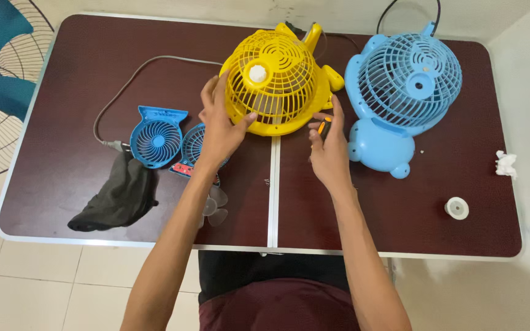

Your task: The person disassembles a yellow electric fan on a table. They remove the front grille, take out the fan blade, and use a screwdriver to loosen and remove the central hub and motor cover. The person places the removed parts on the table.

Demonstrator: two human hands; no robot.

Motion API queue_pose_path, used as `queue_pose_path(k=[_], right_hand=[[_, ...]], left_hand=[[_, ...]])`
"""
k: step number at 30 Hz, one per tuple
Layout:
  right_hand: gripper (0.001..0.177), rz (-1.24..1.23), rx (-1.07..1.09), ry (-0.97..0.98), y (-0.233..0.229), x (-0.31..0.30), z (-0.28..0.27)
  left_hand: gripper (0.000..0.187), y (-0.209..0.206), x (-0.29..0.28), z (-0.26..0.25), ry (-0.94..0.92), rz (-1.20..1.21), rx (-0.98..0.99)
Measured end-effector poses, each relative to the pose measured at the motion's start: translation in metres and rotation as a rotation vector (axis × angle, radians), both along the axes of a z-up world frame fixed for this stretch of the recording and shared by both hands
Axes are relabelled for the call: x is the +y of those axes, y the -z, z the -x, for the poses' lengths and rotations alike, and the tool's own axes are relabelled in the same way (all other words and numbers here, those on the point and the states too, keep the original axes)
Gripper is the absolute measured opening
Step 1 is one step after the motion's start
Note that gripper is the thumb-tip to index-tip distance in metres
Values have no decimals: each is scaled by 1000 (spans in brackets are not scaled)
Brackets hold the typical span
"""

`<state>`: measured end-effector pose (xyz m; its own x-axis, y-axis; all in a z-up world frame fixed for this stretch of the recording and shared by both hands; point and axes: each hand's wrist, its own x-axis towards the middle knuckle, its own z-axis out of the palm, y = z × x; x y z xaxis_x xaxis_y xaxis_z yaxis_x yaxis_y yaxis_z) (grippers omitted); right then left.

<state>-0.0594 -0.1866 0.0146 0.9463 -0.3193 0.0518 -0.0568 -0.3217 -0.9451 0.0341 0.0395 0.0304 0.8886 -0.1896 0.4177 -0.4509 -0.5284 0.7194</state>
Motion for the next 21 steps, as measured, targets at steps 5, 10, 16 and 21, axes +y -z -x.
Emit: queue_pose_path(k=[5, 10, 16, 21], right_hand=[[51, -103, -223, 19, -7, 17, 3], [48, -63, -146, -64, -12, 59, -1], [39, -57, -52, -253, -12, 110, -1], [43, 237, 8, -265, -9, 131, 4]], left_hand=[[53, -13, 32, 30, -28, 9, 41], [25, -22, 71, 57, -12, 73, 233], [25, -19, 103, 78, -41, -114, 112], [27, -11, 120, 88, -23, -165, 118]])
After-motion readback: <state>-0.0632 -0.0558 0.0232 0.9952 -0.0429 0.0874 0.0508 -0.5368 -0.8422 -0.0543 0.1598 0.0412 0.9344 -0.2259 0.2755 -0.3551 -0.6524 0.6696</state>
